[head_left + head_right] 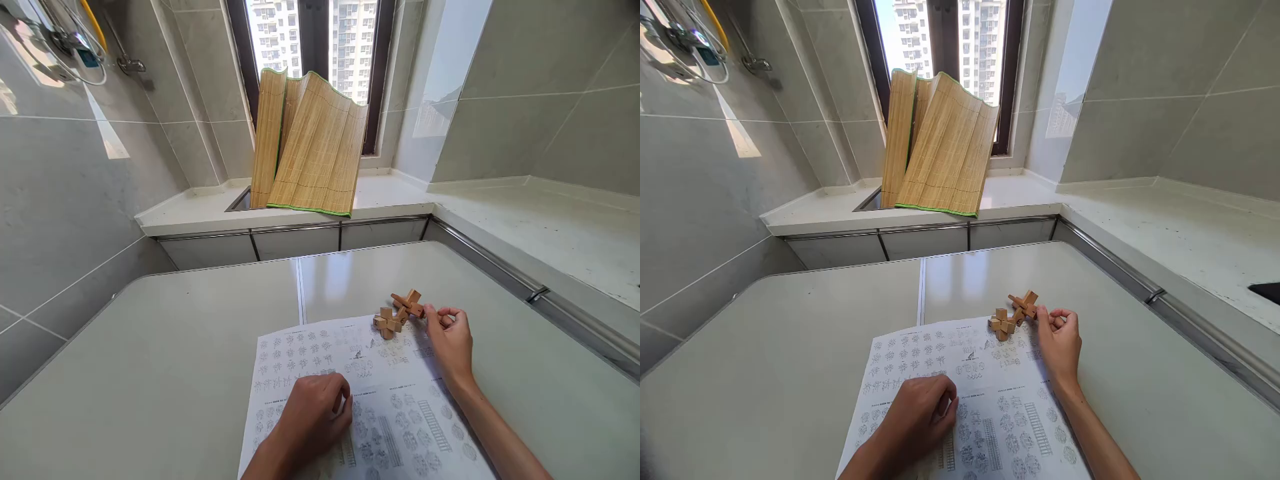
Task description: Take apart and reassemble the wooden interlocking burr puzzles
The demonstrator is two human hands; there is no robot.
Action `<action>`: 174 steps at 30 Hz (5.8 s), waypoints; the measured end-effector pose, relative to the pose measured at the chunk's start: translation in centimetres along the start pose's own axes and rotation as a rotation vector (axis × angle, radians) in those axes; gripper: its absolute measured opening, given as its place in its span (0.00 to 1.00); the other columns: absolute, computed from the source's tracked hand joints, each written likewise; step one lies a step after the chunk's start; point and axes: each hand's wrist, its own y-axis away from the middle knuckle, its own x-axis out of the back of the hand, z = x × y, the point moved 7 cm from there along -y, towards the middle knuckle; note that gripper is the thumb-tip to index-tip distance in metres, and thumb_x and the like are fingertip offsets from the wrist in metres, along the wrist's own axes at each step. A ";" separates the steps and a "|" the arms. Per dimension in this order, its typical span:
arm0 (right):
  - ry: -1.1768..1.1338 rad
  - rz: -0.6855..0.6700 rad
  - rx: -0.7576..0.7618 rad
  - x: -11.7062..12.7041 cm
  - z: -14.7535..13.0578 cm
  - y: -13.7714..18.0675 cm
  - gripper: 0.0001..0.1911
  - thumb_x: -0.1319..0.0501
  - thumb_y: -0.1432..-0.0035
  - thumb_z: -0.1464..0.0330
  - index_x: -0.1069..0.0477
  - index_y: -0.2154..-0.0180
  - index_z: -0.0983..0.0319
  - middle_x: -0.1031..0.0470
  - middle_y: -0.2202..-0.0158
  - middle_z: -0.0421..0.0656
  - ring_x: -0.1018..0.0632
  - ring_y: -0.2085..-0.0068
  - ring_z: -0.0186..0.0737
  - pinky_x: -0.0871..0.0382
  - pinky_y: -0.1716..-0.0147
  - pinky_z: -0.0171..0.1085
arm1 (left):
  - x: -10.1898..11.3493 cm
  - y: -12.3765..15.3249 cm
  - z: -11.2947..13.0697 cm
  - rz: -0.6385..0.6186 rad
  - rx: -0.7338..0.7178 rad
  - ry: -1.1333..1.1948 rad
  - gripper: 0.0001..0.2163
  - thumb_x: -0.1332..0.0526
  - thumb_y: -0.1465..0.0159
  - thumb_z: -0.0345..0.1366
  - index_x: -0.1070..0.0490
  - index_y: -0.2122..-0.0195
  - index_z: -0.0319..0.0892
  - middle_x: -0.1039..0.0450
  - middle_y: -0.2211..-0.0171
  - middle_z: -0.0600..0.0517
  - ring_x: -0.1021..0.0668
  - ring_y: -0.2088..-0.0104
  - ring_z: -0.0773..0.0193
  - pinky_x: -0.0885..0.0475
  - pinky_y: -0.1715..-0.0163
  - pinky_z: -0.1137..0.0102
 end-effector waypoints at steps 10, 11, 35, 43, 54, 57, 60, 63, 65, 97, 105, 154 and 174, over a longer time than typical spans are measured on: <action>0.229 -0.159 0.060 -1.4 0.7 -0.5 0.25 0.45 0.38 0.44 0.28 0.68 0.59 0.21 0.76 0.42 0.26 0.76 0.43 0.37 0.73 0.38 | 0.2 0.1 0.1 0.005 -0.017 -0.018 0.05 0.44 0.38 0.26 0.33 0.67 0.44 0.32 0.78 0.59 0.29 0.79 0.68 0.39 0.76 0.73; 0.229 -0.161 0.072 -1.4 0.7 -0.4 0.25 0.46 0.37 0.45 0.28 0.69 0.59 0.20 0.75 0.43 0.25 0.76 0.43 0.36 0.73 0.39 | 0.2 0.1 0.1 0.007 -0.017 -0.021 0.05 0.44 0.38 0.26 0.33 0.67 0.44 0.32 0.78 0.59 0.29 0.79 0.68 0.38 0.75 0.73; -0.563 -1.341 -0.157 -9.0 -3.9 13.2 0.17 0.42 0.31 0.54 0.35 0.60 0.61 0.22 0.77 0.41 0.25 0.82 0.33 0.44 0.85 0.28 | 2.1 0.6 -2.3 0.176 0.202 0.591 0.56 0.19 0.58 0.43 0.51 0.31 0.54 0.40 0.33 0.44 0.34 0.35 0.42 0.37 0.37 0.48; -0.547 -1.495 -0.199 -8.9 -3.8 13.8 0.18 0.40 0.33 0.53 0.33 0.59 0.63 0.19 0.72 0.45 0.22 0.78 0.34 0.39 0.83 0.28 | 2.8 0.6 -1.9 0.222 0.202 0.649 0.45 0.21 0.55 0.34 0.40 0.37 0.52 0.31 0.40 0.46 0.27 0.41 0.45 0.32 0.40 0.52; -0.518 -1.392 -0.137 -8.9 -4.0 13.2 0.17 0.39 0.33 0.55 0.28 0.58 0.64 0.23 0.74 0.41 0.26 0.78 0.31 0.38 0.79 0.30 | 3.3 0.3 -1.0 0.217 0.126 0.620 0.43 0.22 0.54 0.33 0.39 0.38 0.54 0.31 0.43 0.48 0.26 0.44 0.49 0.30 0.44 0.56; -0.540 -1.355 -0.159 -9.1 -3.9 13.3 0.18 0.38 0.33 0.54 0.28 0.58 0.64 0.24 0.75 0.41 0.26 0.78 0.33 0.36 0.78 0.32 | 3.3 0.2 -1.1 0.214 0.141 0.626 0.43 0.22 0.55 0.33 0.38 0.39 0.53 0.31 0.43 0.49 0.26 0.45 0.49 0.30 0.44 0.57; -0.580 -1.366 -0.207 -9.1 -3.9 13.4 0.18 0.38 0.34 0.55 0.27 0.58 0.65 0.23 0.74 0.42 0.26 0.79 0.32 0.38 0.79 0.31 | 3.5 0.2 -1.1 0.216 0.153 0.630 0.43 0.22 0.55 0.33 0.38 0.39 0.53 0.31 0.43 0.49 0.26 0.45 0.49 0.30 0.44 0.57; -0.652 -1.350 -0.275 -8.9 -3.7 12.9 0.16 0.37 0.34 0.56 0.28 0.60 0.64 0.25 0.76 0.40 0.28 0.80 0.30 0.39 0.80 0.30 | 3.5 0.1 -1.2 0.216 0.157 0.622 0.42 0.23 0.55 0.31 0.37 0.40 0.53 0.30 0.44 0.49 0.26 0.46 0.50 0.31 0.44 0.57; -0.701 -1.314 -0.324 -8.6 -3.5 12.3 0.15 0.36 0.35 0.57 0.28 0.61 0.64 0.26 0.76 0.39 0.29 0.81 0.29 0.41 0.82 0.29 | 3.4 0.0 -1.3 0.216 0.171 0.615 0.41 0.23 0.55 0.32 0.36 0.40 0.53 0.29 0.45 0.49 0.26 0.48 0.51 0.30 0.46 0.57; 0.155 -0.667 0.691 -7.1 -5.6 12.0 0.11 0.43 0.31 0.66 0.30 0.49 0.55 0.25 0.56 0.48 0.24 0.56 0.50 0.27 0.58 0.47 | 2.0 -0.2 -3.0 0.223 0.372 1.333 0.33 0.42 0.36 0.62 0.34 0.39 0.42 0.26 0.44 0.40 0.22 0.47 0.46 0.32 0.42 0.51; -0.007 -0.783 0.898 -6.3 -7.5 14.2 0.31 0.34 0.41 0.70 0.38 0.38 0.49 0.42 0.36 0.51 0.33 0.37 0.57 0.26 0.48 0.51 | 1.3 -0.1 -2.2 0.106 0.310 1.244 0.34 0.35 0.39 0.58 0.41 0.36 0.48 0.32 0.38 0.41 0.29 0.38 0.44 0.39 0.36 0.47; 0.037 -0.616 0.954 -6.7 -6.6 13.6 0.24 0.44 0.32 0.77 0.33 0.39 0.51 0.21 0.45 0.42 0.23 0.41 0.43 0.22 0.46 0.45 | 1.8 -0.1 1.1 0.189 -0.009 0.350 0.25 0.50 0.26 0.34 0.49 0.29 0.47 0.31 0.37 0.41 0.27 0.39 0.51 0.25 0.44 0.55; 0.061 -0.627 0.929 -7.1 -7.4 14.1 0.27 0.48 0.32 0.78 0.36 0.37 0.53 0.24 0.42 0.46 0.25 0.39 0.43 0.24 0.44 0.46 | 3.2 -0.4 2.0 0.274 -0.158 0.134 0.25 0.49 0.28 0.28 0.45 0.30 0.43 0.27 0.41 0.41 0.25 0.40 0.54 0.24 0.45 0.59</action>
